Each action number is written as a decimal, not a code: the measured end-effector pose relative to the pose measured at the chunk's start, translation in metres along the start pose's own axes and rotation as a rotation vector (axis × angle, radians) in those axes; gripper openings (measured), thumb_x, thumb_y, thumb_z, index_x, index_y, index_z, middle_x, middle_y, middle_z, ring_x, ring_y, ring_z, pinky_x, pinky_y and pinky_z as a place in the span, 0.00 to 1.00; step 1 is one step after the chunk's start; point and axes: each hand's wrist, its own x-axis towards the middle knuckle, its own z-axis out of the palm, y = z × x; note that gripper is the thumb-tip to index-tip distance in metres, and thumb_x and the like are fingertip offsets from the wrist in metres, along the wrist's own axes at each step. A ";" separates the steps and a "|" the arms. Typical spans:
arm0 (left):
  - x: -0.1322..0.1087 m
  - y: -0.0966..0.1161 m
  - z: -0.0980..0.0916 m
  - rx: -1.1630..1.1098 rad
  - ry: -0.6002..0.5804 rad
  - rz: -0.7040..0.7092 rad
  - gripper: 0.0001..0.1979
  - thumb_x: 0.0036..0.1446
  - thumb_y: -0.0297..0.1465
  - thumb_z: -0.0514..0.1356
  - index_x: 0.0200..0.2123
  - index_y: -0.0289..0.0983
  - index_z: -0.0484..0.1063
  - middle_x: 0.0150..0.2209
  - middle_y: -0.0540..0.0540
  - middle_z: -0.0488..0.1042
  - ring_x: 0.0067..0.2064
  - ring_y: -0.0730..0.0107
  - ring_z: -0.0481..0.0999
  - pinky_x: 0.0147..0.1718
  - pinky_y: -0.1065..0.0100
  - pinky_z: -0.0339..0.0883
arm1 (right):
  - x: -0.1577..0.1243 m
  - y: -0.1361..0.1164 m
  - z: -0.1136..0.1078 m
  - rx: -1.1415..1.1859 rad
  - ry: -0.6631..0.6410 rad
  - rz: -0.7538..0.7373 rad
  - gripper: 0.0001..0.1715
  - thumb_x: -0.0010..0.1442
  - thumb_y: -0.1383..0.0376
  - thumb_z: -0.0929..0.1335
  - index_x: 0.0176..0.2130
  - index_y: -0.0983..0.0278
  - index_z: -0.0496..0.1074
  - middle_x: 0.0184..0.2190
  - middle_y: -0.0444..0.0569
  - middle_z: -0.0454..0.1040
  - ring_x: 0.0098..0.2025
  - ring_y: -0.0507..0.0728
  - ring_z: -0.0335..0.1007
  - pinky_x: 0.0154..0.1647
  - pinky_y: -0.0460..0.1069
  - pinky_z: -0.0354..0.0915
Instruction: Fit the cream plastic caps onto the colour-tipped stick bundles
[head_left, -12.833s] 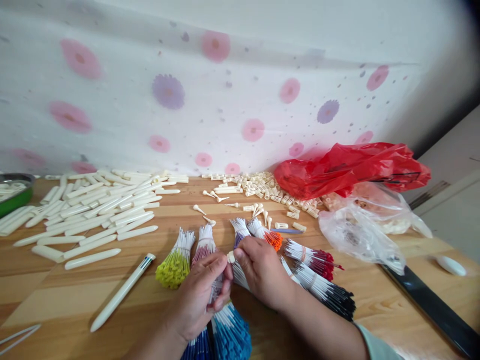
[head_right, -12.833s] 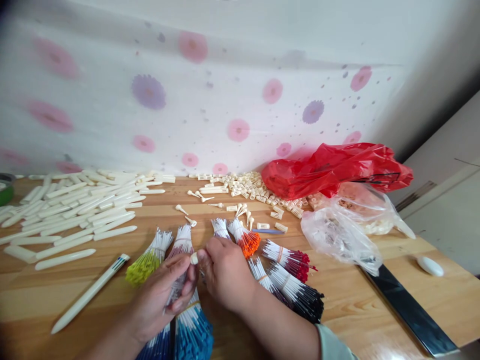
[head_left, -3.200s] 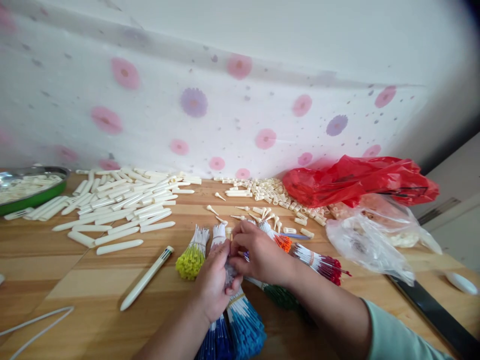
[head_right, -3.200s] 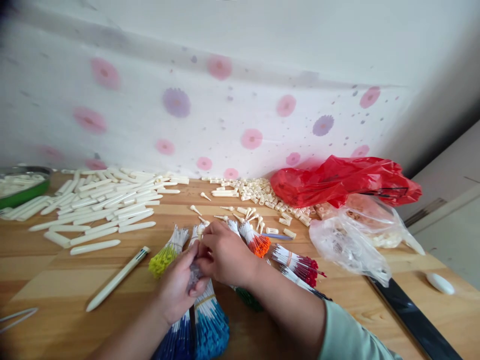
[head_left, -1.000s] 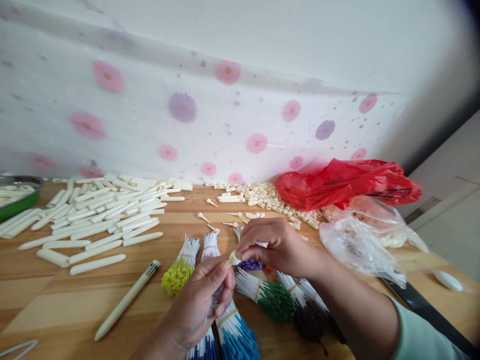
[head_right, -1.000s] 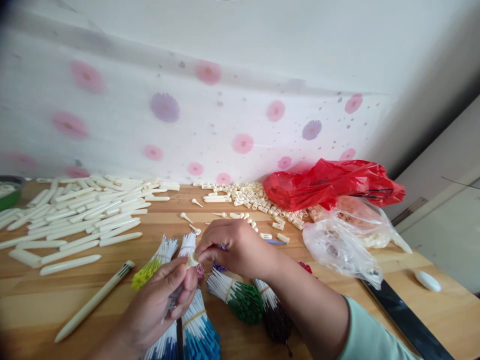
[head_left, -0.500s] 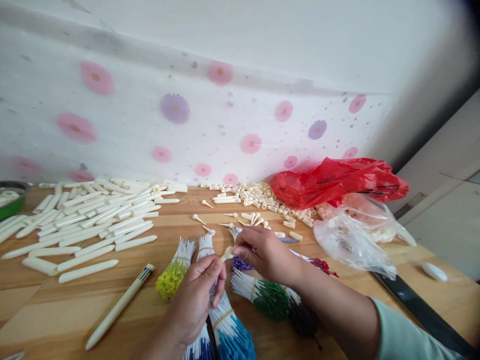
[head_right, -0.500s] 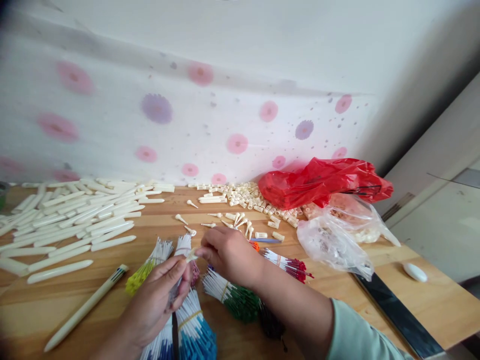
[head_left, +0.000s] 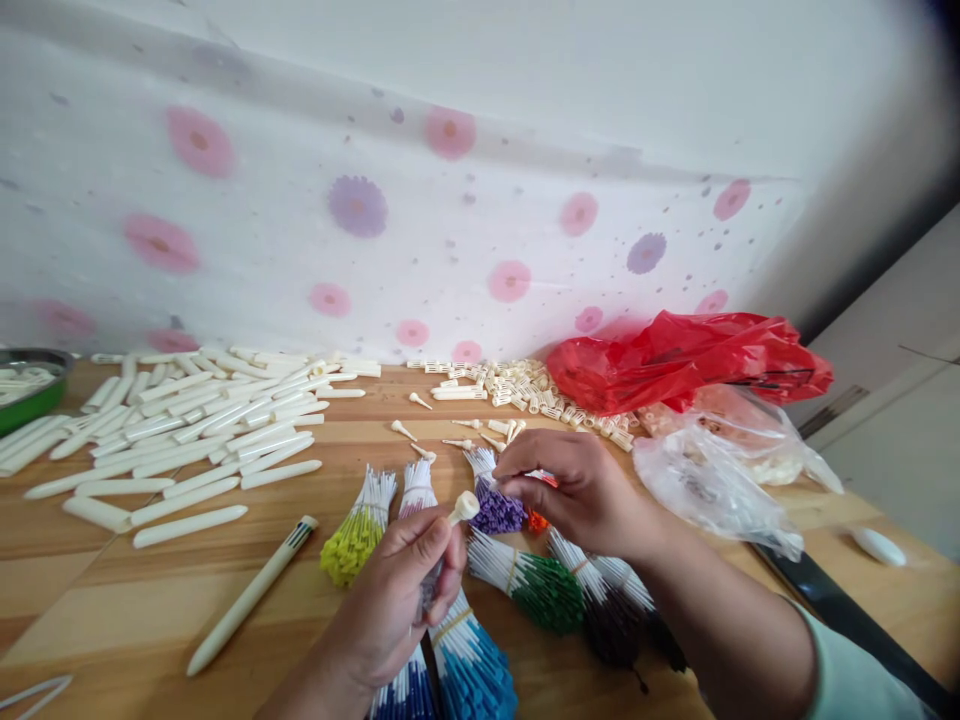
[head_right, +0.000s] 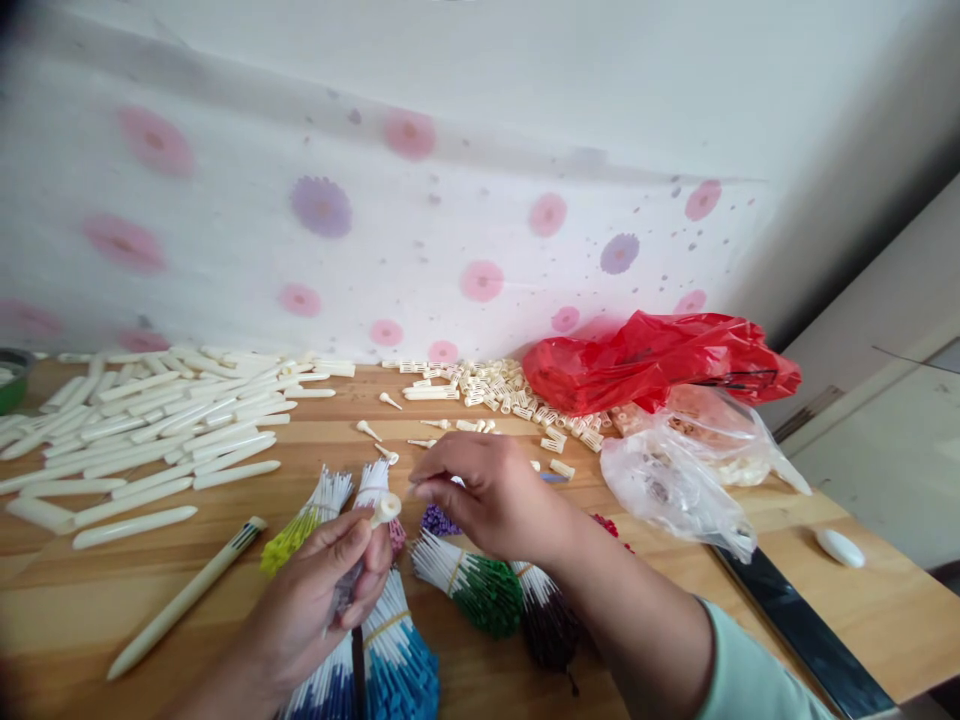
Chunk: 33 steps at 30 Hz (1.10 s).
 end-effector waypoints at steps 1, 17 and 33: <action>0.000 0.000 0.000 -0.004 -0.009 -0.008 0.18 0.55 0.41 0.58 0.21 0.34 0.65 0.16 0.54 0.61 0.14 0.84 0.56 0.14 0.76 0.39 | 0.001 0.000 -0.001 0.000 -0.016 -0.011 0.04 0.59 0.70 0.66 0.34 0.67 0.72 0.30 0.50 0.74 0.34 0.52 0.69 0.35 0.45 0.65; 0.004 0.001 -0.001 0.110 0.027 -0.016 0.19 0.53 0.43 0.58 0.21 0.34 0.64 0.15 0.55 0.60 0.14 0.84 0.55 0.13 0.76 0.40 | 0.001 0.010 0.007 -0.105 -0.172 0.004 0.07 0.62 0.68 0.64 0.33 0.67 0.70 0.28 0.47 0.70 0.32 0.50 0.64 0.34 0.44 0.60; 0.006 -0.001 0.000 0.187 0.088 0.013 0.20 0.53 0.44 0.58 0.21 0.34 0.64 0.15 0.55 0.59 0.15 0.84 0.54 0.13 0.78 0.44 | -0.004 0.014 0.020 -0.209 -0.164 0.042 0.05 0.63 0.66 0.61 0.34 0.66 0.63 0.31 0.48 0.66 0.33 0.51 0.61 0.34 0.44 0.57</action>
